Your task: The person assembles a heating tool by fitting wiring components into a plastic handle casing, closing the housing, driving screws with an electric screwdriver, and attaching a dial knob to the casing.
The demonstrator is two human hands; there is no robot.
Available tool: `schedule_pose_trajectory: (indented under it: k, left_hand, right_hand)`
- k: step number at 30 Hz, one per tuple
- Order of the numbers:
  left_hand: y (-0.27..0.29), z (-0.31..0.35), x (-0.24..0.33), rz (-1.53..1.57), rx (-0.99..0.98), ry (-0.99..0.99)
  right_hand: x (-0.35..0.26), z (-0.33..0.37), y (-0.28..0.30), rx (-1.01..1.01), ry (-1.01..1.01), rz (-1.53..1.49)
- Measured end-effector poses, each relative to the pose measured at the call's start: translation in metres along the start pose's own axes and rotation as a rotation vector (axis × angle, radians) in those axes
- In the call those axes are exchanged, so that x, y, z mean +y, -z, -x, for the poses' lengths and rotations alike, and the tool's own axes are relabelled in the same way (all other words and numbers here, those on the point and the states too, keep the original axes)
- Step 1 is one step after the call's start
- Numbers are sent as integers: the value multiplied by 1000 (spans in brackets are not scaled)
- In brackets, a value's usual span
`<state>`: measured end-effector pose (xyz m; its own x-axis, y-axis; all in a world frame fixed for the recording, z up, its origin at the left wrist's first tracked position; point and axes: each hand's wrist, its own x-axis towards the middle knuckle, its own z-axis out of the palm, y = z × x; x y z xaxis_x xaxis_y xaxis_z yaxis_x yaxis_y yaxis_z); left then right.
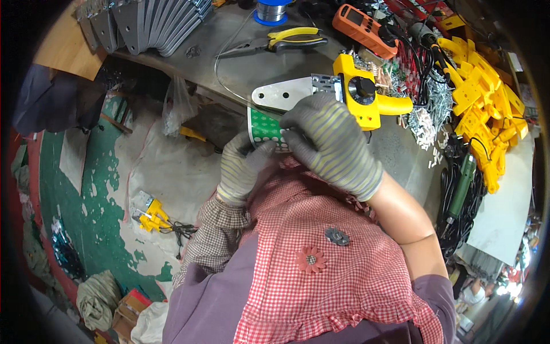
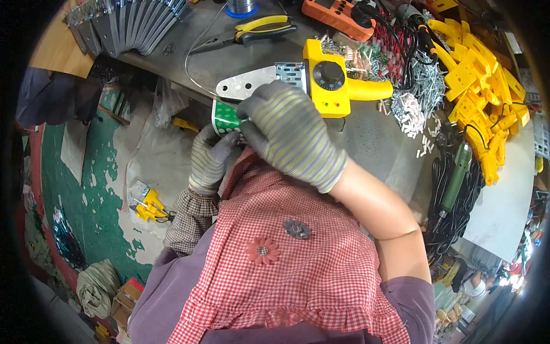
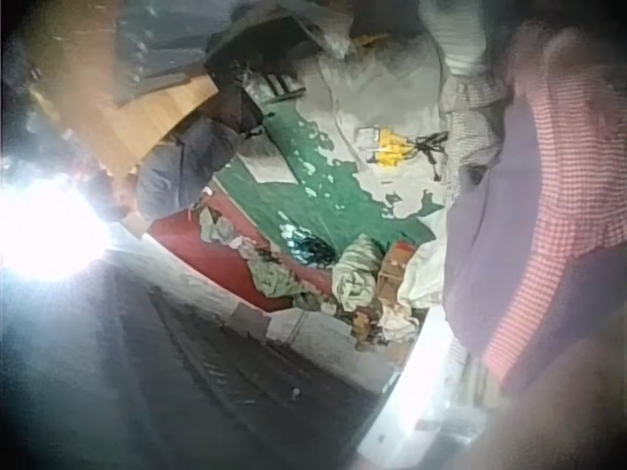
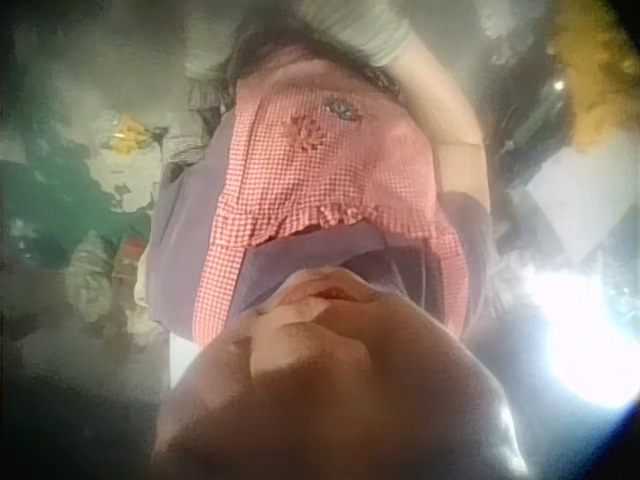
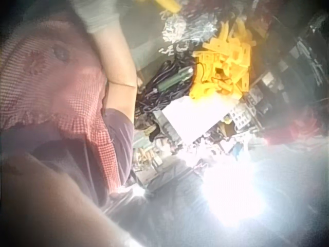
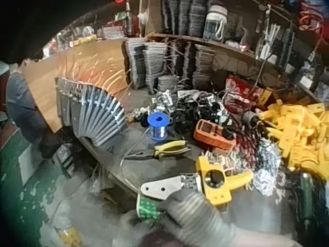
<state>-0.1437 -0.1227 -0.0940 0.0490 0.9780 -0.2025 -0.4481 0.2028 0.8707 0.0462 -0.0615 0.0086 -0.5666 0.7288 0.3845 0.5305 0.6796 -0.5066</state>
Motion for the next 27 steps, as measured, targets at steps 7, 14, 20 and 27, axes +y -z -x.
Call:
schedule_pose_trajectory:
  k: [7,14,20,27]
  left_hand:
    - [-16,1,13,-35,28,-82]
    - [-10,0,0,-363,104,-266]
    - [-6,-7,14,-619,110,-352]
    - [-13,-18,60,-1013,69,-775]
  right_hand:
    - [-3,1,-13,-28,92,305]
    - [-7,-6,-12,-76,201,456]
    - [23,14,14,217,-7,137]
    - [48,95,82,453,-810,-111]
